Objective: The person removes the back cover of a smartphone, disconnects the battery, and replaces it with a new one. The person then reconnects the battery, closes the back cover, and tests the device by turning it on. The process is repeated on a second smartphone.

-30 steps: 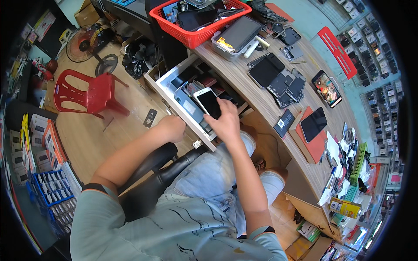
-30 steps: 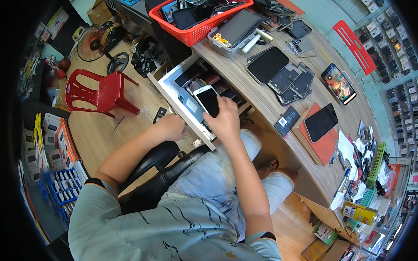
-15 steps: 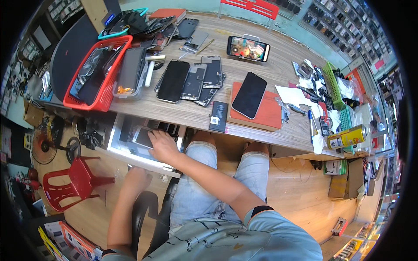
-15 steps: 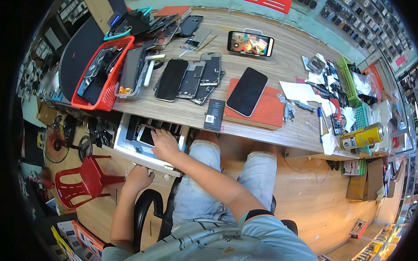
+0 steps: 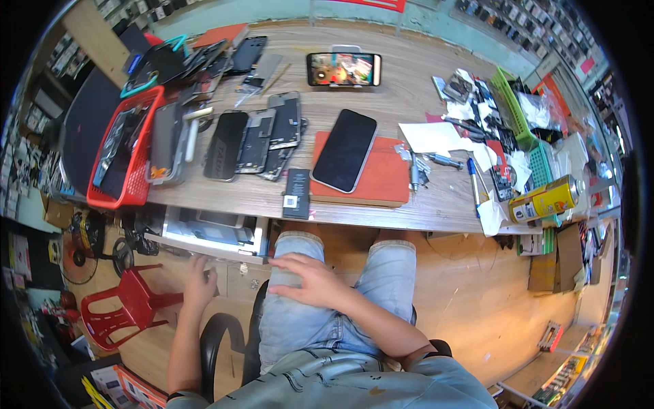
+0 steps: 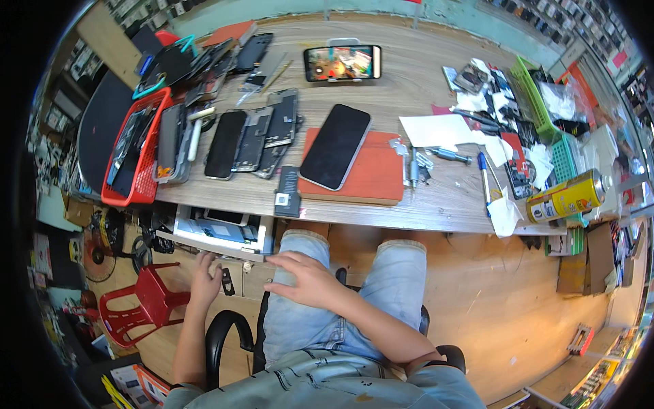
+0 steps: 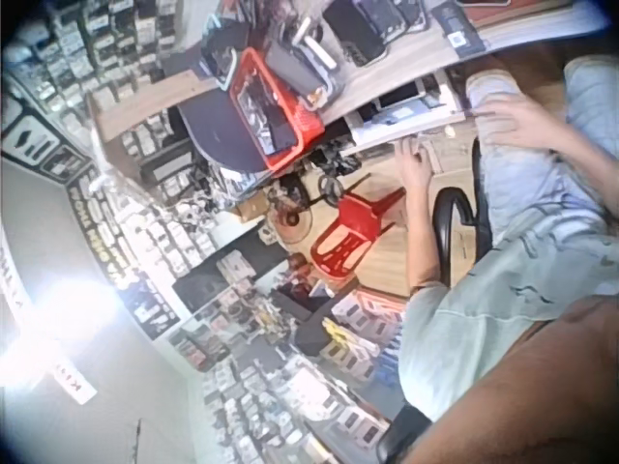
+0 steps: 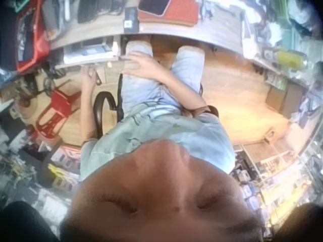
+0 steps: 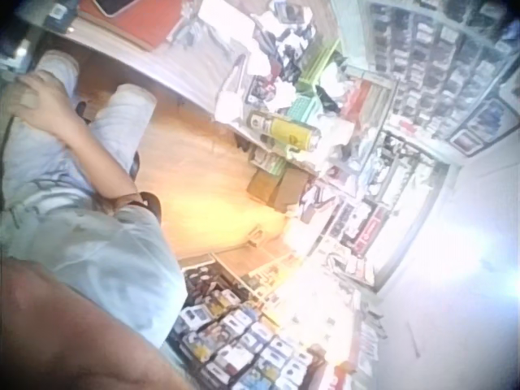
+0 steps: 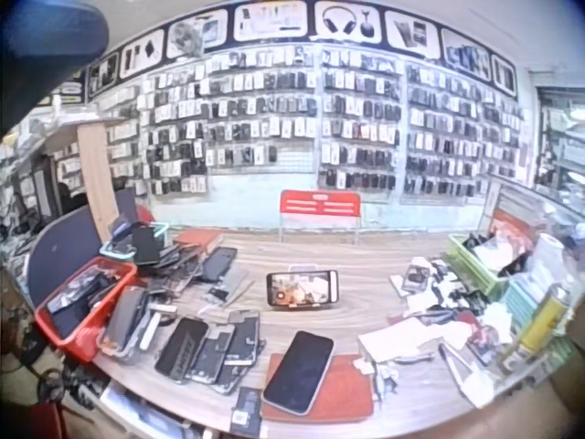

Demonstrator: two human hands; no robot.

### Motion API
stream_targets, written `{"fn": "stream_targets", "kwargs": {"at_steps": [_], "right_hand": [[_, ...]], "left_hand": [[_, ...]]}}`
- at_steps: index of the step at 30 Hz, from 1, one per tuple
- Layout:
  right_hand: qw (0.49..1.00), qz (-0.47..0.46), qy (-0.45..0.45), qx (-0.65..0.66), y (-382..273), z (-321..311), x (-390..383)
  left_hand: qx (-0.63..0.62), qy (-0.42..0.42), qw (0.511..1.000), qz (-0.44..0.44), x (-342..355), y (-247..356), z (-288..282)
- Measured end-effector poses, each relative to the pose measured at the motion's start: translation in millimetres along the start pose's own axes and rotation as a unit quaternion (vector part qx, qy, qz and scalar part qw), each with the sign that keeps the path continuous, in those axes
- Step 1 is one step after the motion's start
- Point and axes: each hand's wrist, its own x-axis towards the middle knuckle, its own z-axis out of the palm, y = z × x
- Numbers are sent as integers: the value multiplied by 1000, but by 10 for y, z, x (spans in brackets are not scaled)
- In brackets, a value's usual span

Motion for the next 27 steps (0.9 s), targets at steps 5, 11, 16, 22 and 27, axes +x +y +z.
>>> {"fn": "stream_targets", "kwargs": {"at_steps": [5,11,16,22,27], "right_hand": [[996,32,-9,77,345,-335,-246],[983,154,-53,84,1015,-482,-90],[966,201,22,163,1277,-690,30],[981,26,187,-45,1421,-1049,133],[977,52,167,-122,1618,-1169,102]], "left_hand": [[66,66,990,103,121,329,-219],[-72,162,937,302,314,2255,-137],[-127,127,928,327,974,3402,194],[-108,109,948,279,1204,3595,401],[-127,95,956,248,1244,3553,369]]}}
